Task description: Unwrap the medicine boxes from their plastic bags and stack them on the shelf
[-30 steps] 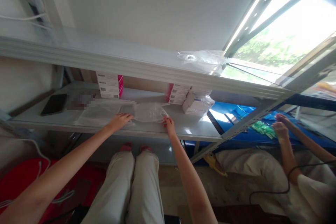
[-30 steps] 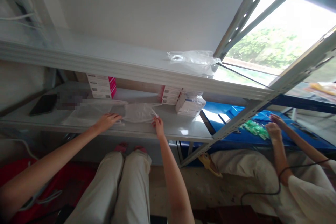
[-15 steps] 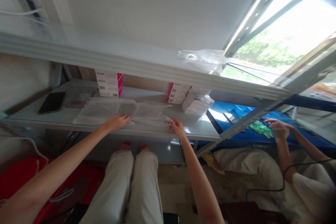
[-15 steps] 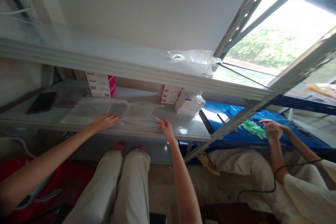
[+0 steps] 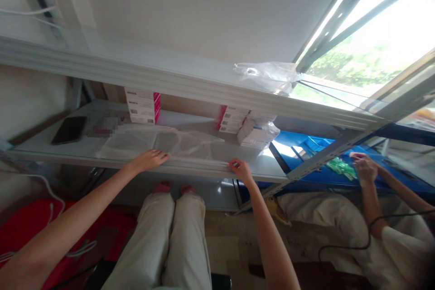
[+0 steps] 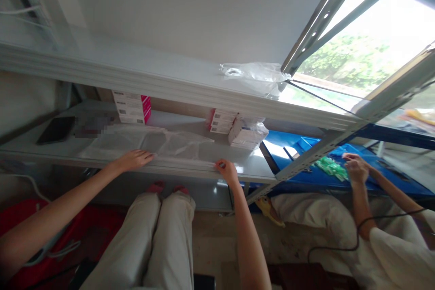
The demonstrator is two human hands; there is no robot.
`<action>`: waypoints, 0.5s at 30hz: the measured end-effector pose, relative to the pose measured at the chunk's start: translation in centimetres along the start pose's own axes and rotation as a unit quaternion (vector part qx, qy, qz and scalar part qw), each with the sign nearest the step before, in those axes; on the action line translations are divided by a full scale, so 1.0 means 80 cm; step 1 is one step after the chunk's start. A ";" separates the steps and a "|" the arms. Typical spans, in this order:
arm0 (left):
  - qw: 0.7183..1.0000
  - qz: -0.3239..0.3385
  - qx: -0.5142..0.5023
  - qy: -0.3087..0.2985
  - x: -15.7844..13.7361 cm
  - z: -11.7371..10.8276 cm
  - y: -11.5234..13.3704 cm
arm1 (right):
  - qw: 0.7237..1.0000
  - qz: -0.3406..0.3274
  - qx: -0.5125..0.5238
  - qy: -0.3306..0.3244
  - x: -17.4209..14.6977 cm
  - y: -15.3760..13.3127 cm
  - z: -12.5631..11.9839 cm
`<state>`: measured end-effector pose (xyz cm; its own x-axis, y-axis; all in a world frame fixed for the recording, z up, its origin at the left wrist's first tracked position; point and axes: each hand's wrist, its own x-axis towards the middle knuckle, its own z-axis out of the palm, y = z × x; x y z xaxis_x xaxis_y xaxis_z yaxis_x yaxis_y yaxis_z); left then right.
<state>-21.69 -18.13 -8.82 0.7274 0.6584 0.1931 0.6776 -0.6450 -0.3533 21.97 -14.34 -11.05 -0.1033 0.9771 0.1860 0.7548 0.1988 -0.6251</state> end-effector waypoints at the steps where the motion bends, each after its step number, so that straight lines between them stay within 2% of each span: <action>1: 1.000 0.004 0.004 -0.006 -0.001 0.001 0.002 | 1.000 -0.004 0.005 -0.019 0.000 0.003 -0.002; 6: 1.000 0.013 -0.003 0.002 -0.003 0.000 0.014 | 0.992 -0.009 -0.004 -0.129 0.011 0.013 -0.030; 9: 1.000 0.011 -0.009 0.012 -0.001 -0.002 0.023 | 0.980 -0.018 -0.024 -0.199 0.030 -0.004 -0.054; 11: 1.000 0.005 -0.011 0.016 0.000 -0.003 0.029 | 0.980 -0.060 -0.029 -0.186 0.050 -0.036 -0.057; 12: 1.000 -0.001 -0.015 0.017 0.000 -0.002 0.032 | 0.983 -0.103 -0.017 -0.153 0.062 -0.058 -0.051; 13: 1.000 -0.008 -0.021 0.016 0.000 0.000 0.034 | 0.982 -0.150 0.006 -0.116 0.075 -0.083 -0.040; 15: 0.999 -0.030 -0.038 0.011 0.000 0.005 0.039 | 0.975 -0.195 0.040 -0.102 0.104 -0.138 -0.005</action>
<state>-19.64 -19.98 -10.31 0.6864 0.6891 0.2324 0.7262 -0.6321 -0.2704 13.06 -8.44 -2.33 -0.5058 0.8187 0.2720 0.5802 0.5561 -0.5951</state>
